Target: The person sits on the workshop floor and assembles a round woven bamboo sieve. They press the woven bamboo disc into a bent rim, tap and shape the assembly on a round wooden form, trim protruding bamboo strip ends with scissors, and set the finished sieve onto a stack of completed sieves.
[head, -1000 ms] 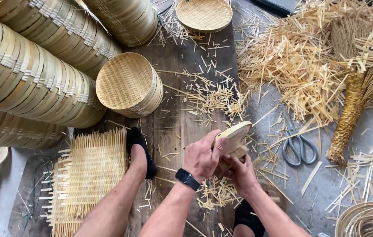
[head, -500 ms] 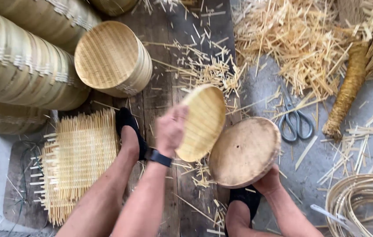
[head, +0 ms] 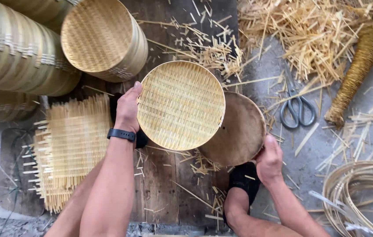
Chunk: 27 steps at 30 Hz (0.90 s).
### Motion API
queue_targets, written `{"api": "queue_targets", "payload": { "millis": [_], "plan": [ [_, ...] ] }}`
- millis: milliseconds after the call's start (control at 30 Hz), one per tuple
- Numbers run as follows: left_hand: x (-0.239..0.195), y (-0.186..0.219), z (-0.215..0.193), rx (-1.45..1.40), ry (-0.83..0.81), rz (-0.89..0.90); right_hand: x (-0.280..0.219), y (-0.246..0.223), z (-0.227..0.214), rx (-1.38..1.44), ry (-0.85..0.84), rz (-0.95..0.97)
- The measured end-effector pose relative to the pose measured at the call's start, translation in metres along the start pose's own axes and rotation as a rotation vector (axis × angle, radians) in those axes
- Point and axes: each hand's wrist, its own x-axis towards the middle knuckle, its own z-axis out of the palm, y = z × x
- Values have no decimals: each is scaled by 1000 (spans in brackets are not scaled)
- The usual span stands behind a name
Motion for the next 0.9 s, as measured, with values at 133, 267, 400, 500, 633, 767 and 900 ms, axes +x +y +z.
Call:
{"api": "queue_targets", "payload": {
  "millis": [133, 267, 400, 500, 633, 767, 900],
  "plan": [
    [13, -34, 8, -63, -59, -180, -4, 18, -9, -926, 356, -314],
    [35, -71, 17, -31, -150, -271, 3, 41, 9, -476, 268, -120],
    [45, -79, 42, 35, -211, -281, -13, 53, 3, -686, 208, -26],
    [32, -74, 58, 453, -143, -117, -34, 63, -10, -1077, 249, -273],
    [-49, -85, 98, 1091, -136, 723, -41, 60, -8, -1326, 0, -621],
    [-132, -153, 113, 1364, -586, 931, -35, 65, -12, -1482, -75, -771],
    [-127, -171, 84, 1544, -593, 938, -40, 59, -5, -1473, -107, -724]
  ]
}}
